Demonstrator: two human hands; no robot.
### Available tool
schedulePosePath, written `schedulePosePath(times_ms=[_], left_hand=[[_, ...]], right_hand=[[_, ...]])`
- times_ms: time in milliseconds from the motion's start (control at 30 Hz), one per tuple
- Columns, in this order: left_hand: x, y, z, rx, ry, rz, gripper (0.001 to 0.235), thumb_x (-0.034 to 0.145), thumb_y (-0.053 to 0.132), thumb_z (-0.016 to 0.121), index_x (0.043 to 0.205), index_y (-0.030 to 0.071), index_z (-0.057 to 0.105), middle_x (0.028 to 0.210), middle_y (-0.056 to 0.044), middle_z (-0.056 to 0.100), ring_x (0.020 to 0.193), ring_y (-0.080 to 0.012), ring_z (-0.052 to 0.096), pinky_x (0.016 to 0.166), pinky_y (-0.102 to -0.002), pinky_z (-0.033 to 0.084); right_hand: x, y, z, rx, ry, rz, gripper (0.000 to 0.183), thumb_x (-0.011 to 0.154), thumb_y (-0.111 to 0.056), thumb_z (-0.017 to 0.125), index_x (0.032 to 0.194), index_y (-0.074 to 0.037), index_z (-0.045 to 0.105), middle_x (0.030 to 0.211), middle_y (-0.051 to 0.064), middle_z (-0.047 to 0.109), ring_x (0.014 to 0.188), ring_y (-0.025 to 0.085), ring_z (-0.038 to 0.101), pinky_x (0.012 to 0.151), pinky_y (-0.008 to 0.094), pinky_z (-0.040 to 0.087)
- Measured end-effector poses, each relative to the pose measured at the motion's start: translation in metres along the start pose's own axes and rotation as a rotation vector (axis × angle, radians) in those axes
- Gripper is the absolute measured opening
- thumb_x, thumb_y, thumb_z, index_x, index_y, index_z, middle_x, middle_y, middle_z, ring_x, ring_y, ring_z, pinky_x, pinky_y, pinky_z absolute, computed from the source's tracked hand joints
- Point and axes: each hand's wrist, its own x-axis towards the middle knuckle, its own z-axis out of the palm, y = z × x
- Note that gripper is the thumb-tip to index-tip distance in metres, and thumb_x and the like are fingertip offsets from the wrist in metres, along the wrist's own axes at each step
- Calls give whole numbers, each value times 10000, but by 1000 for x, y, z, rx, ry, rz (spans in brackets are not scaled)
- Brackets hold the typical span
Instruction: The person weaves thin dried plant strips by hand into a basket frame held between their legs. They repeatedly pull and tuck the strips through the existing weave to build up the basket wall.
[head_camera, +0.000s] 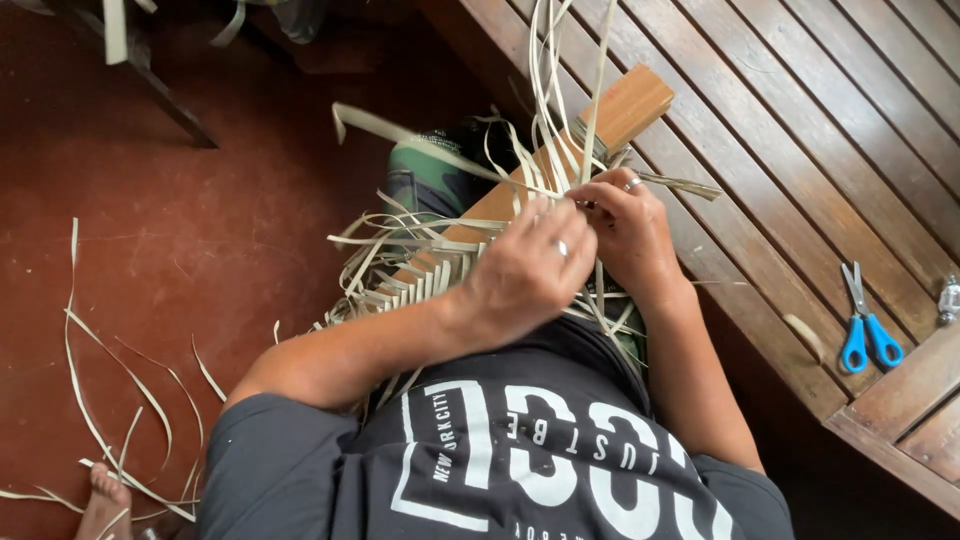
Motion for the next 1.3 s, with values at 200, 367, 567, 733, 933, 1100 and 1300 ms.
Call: schedulePosePath(times_ms=[200, 367, 567, 733, 933, 1100, 1300], left_hand=[[8, -33, 20, 334, -63, -99, 64, 804, 25, 707, 794, 1, 649, 703, -165, 501, 711, -341, 485, 746, -630, 432], [22, -27, 12, 377, -163, -106, 82, 754, 74, 766, 710, 65, 697, 743, -121, 530, 817, -306, 488, 789, -580, 389], [27, -62, -4, 355, -21, -115, 105, 696, 58, 757, 710, 81, 655, 776, -132, 492, 763, -308, 471, 717, -548, 360], [17, -90, -61, 663, -127, -244, 144, 741, 59, 687, 788, 183, 630, 839, -23, 551, 795, -264, 475, 742, -468, 354], [-8, -123, -148, 940, -191, -396, 157, 838, 121, 744, 854, 223, 626, 860, 12, 516, 866, -233, 475, 815, -423, 329], [-3, -122, -147, 931, -42, -474, 217, 992, -45, 820, 905, 117, 704, 1087, -94, 568, 1053, -326, 551, 962, -633, 309], [21, -55, -63, 147, 12, -43, 311, 865, -18, 980, 1063, 22, 743, 1138, -73, 685, 1208, -306, 559, 977, -747, 348]], right_hand=[[-2, 5, 8, -21, 114, -120, 233, 840, 47, 770, 974, -143, 762, 960, 26, 637, 685, 223, 634, 588, 338, 528], [-6, 4, 8, 35, 126, -95, 215, 891, 96, 699, 997, -90, 720, 997, 80, 637, 759, 313, 665, 674, 374, 552], [-5, -14, 2, 43, 79, -66, 137, 968, -14, 747, 1003, -124, 672, 1036, 70, 617, 842, 358, 674, 736, 435, 559], [-10, -16, -7, 60, 3, -54, 114, 990, 46, 693, 1014, -62, 666, 1095, 86, 587, 937, 244, 608, 794, 361, 510], [-13, -6, -9, 108, -58, -37, 169, 962, 89, 693, 1032, -65, 692, 1128, 107, 571, 994, 255, 614, 833, 361, 531], [0, -18, -13, 96, -116, -59, 108, 972, 80, 683, 1012, -6, 630, 1118, 150, 563, 973, 265, 601, 791, 364, 523], [5, -30, -13, -21, -116, -90, 151, 987, -178, 780, 956, -88, 663, 1104, 69, 614, 571, 122, 478, 602, 303, 443]])
